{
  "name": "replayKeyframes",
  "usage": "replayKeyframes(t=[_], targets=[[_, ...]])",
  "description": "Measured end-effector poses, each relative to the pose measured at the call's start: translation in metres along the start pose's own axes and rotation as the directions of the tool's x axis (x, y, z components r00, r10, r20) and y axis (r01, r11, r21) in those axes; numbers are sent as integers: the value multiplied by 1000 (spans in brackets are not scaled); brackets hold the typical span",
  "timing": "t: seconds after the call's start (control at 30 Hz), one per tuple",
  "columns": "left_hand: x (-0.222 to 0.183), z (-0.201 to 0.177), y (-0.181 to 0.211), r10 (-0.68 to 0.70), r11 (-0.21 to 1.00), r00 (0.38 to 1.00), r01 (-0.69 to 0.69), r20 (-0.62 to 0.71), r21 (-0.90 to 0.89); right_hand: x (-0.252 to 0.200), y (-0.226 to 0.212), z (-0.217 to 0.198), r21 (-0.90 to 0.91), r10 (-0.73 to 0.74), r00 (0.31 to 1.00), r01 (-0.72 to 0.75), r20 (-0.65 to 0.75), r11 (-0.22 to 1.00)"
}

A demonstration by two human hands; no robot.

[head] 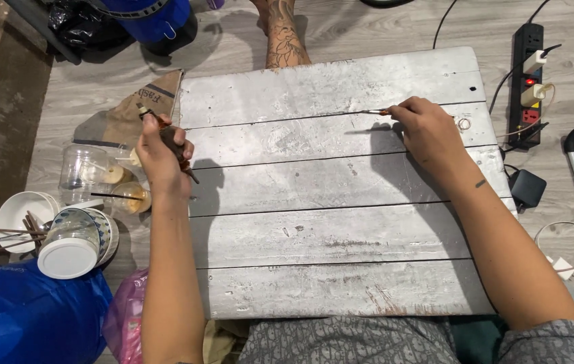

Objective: Manually winding thin copper wire around the armature of a small electric motor rotor using hands and a small guiding tool.

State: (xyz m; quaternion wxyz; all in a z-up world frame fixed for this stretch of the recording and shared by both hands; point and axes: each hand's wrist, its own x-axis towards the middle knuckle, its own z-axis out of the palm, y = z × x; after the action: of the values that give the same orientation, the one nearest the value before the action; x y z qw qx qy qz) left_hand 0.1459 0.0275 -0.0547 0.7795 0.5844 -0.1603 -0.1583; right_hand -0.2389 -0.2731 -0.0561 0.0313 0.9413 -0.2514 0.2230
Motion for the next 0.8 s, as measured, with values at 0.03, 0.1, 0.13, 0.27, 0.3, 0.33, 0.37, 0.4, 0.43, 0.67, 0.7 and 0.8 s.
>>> replayKeyframes(t=[0.03,0.1,0.13,0.27,0.3,0.33,0.37,0.4,0.43,0.67,0.7,0.8], targets=[[-2,1,4,1,1000,1000,-1,1,0,1,1,2,0,1,1000,-1,-1,1000],[-5,3,10,34,999,999,-34,-2,-10,2,3,6,15,88,996,-88,11,996],[-5,4,9,34,999,999,-34,0,-11,2,4,8,14,89,996,-90,11,996],[-7,5,8,44,999,999,-44,13,19,3,4,13,-62,96,995,-95,9,994],[-8,5,8,51,998,998,-52,24,41,3,3,13,-82,93,996,-92,6,992],[-9,5,10,50,998,998,-51,23,41,4,2,12,-82,92,996,-91,8,992],[-9,6,12,56,997,998,-58,40,45,4,1,11,-84,94,995,-92,15,992],[-10,6,13,63,997,996,-66,57,49,4,0,10,-85,95,995,-93,23,992],[-11,7,18,64,997,996,-67,58,49,4,2,11,-85,96,995,-94,21,992],[-33,18,53,107,989,973,-125,203,74,8,15,18,-115,33,999,-29,35,993],[-37,20,60,93,991,961,-115,262,73,10,18,20,-140,-10,999,16,43,990],[-45,27,64,62,997,931,-76,360,23,15,38,33,-205,-159,986,167,53,965]])
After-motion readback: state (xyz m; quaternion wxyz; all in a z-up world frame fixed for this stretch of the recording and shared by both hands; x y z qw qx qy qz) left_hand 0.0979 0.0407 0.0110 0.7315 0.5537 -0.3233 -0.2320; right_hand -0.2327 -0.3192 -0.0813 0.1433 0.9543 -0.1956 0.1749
